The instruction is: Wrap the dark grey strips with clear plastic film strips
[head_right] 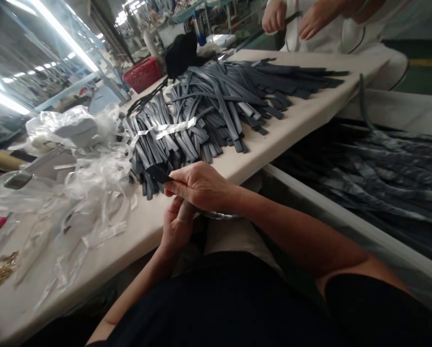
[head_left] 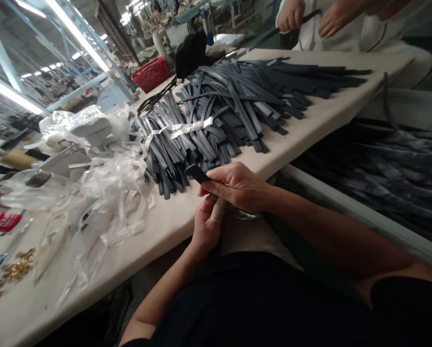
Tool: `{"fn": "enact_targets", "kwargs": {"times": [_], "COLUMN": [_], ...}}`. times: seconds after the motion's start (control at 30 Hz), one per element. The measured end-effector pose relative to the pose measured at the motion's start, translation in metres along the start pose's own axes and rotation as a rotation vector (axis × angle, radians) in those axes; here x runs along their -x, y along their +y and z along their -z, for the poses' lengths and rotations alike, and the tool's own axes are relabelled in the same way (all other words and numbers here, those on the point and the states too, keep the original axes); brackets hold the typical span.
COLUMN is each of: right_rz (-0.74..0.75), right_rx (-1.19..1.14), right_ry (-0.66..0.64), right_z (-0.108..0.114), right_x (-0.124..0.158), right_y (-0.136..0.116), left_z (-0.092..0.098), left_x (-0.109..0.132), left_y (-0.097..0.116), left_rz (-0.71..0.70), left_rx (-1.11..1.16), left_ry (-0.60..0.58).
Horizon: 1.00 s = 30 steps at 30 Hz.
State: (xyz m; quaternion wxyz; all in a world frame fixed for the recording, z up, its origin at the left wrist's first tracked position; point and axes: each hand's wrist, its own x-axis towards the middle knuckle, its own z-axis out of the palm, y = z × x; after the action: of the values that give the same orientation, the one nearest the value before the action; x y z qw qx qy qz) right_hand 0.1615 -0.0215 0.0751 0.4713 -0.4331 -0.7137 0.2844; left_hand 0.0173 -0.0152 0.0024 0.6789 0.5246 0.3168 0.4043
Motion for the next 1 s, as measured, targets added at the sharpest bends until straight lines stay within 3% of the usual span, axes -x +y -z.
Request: {"fn": "enact_targets", "kwargs": {"times": [0.13, 0.43, 1.0], "right_rz": [-0.007, -0.021, 0.05], "right_rx": [-0.1, -0.15, -0.365], "right_ry": [0.082, 0.159, 0.273], "right_z": [-0.004, -0.003, 0.018], "right_x": [-0.007, -0.026, -0.048], "right_y": [-0.008, -0.011, 0.0], "left_z": [0.0, -0.006, -0.016], "left_x": [0.006, 0.016, 0.028], "left_y": [0.007, 0.014, 0.011], "left_rz": [0.003, 0.01, 0.067], "left_rx": [-0.005, 0.031, 0.097], "left_ry": [0.003, -0.112, -0.314]}}
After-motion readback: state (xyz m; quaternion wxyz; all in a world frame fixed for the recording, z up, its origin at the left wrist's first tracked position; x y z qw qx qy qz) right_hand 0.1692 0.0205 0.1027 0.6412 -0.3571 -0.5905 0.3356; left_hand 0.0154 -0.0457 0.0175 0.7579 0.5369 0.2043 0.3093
